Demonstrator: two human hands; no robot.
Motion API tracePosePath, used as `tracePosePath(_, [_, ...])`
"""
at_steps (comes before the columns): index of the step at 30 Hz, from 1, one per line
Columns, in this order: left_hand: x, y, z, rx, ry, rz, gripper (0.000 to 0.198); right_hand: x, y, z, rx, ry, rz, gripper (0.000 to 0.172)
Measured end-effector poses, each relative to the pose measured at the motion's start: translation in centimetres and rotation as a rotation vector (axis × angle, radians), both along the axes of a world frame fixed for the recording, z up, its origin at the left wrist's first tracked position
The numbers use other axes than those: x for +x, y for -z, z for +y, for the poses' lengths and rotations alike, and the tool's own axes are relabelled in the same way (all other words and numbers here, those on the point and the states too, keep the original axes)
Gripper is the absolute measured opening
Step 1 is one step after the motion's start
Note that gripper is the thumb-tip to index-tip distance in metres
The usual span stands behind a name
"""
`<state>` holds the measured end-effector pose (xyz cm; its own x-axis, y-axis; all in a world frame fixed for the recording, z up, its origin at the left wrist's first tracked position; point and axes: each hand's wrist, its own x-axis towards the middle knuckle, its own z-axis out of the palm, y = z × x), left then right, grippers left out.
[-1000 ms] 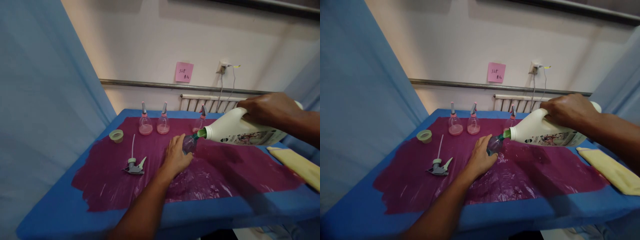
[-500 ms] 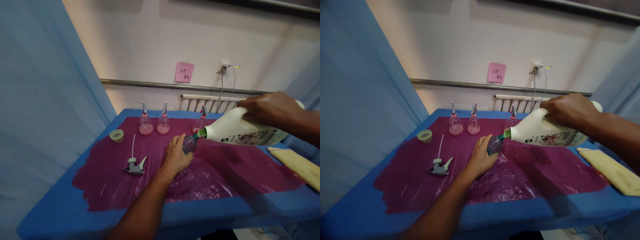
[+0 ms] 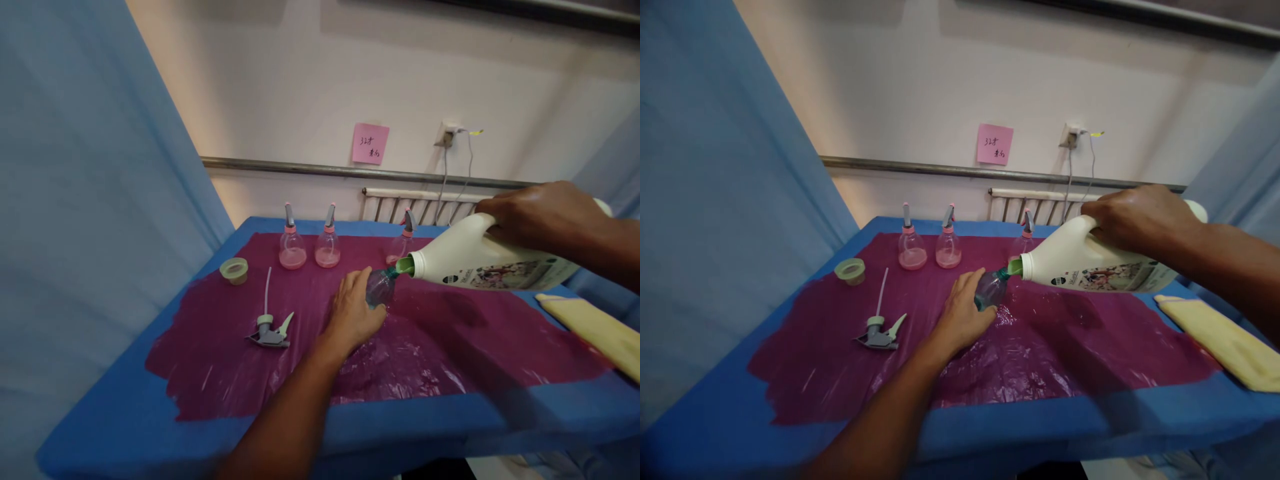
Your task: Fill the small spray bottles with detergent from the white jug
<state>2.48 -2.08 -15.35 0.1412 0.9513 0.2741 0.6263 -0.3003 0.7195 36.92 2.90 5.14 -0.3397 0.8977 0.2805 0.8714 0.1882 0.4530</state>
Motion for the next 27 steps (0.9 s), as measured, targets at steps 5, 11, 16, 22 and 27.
tracePosePath(5, [0.0, 0.1, 0.0, -0.001, 0.001, 0.005, 0.087, -0.7, -0.5, -0.4, -0.045, 0.075, -0.061, 0.020])
tracePosePath(11, [0.0, 0.1, -0.1, 0.010, -0.001, -0.002, 0.086, -1.1, -0.6, -0.6, -0.040, 0.075, -0.091, 0.020])
tracePosePath(16, [0.0, -0.1, -0.1, 0.001, -0.001, 0.001, 0.086, -1.4, -0.8, -0.7, -0.067, 0.122, -0.143, 0.021])
tracePosePath(22, [0.0, 0.1, 0.0, 0.003, -0.003, 0.001, 0.087, -1.4, -0.8, -0.7, -0.038, 0.096, -0.103, 0.021])
tracePosePath(27, [0.0, 0.3, 0.1, 0.003, -0.001, 0.001, 0.088, -1.1, -0.8, -0.3, -0.039, 0.083, -0.140, 0.020])
